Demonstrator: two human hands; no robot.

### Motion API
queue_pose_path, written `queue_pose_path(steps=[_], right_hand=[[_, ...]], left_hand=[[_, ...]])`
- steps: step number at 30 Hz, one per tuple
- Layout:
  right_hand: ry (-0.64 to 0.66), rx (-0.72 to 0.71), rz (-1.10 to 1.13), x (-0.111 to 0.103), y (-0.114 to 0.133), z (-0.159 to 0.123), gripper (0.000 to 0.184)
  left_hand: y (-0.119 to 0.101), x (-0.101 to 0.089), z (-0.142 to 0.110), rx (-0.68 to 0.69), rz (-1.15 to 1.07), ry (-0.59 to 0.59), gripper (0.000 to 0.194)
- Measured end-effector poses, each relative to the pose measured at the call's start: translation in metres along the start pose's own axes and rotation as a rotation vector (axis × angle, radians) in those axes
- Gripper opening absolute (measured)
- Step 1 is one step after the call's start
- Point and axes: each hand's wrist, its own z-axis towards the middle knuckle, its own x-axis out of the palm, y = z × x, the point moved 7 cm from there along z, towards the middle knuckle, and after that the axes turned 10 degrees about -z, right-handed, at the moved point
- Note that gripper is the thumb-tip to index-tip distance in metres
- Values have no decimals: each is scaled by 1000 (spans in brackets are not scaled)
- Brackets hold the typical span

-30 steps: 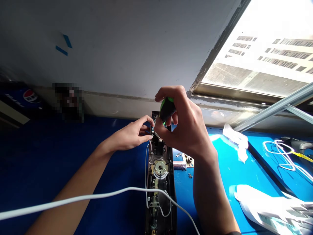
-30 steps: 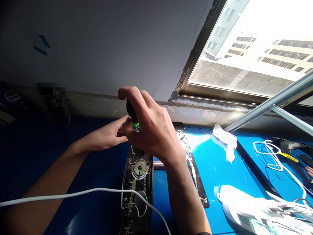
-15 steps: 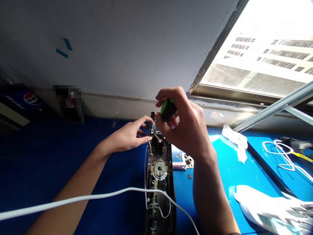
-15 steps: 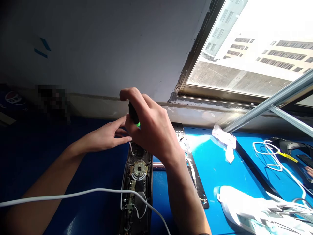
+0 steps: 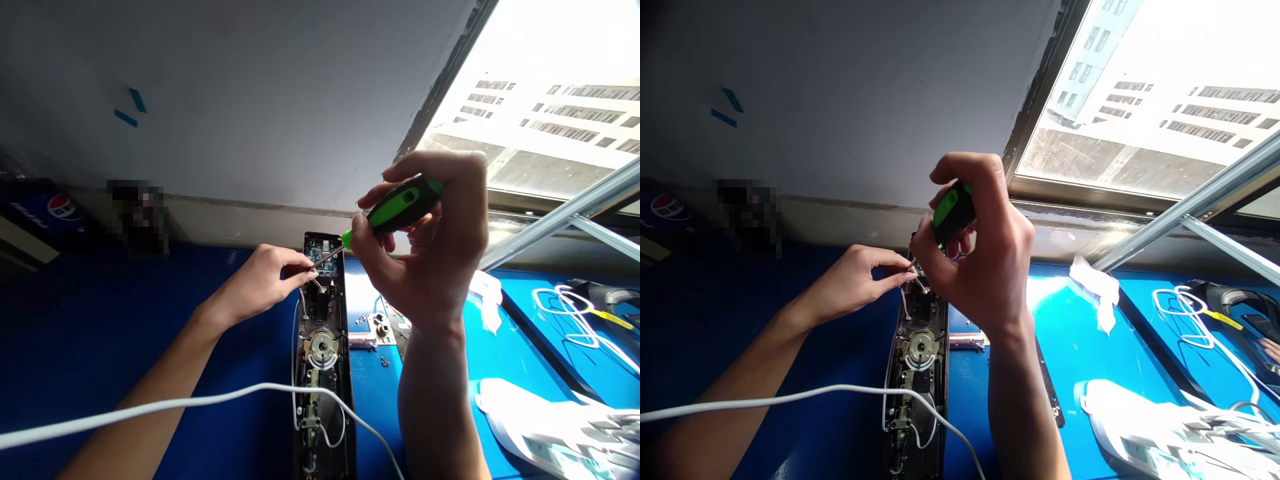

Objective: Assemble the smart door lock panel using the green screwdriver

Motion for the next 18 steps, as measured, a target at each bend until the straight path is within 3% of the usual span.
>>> queue_pose_path(steps=[6,18], right_hand=[[-57,66,55,-8,-3,1,40],[321,122,-213,-15,-12,2,25]], left_hand=[[2,-2,-1,-46,17,7,12],[-14,13,-6,-90,43,171,16]])
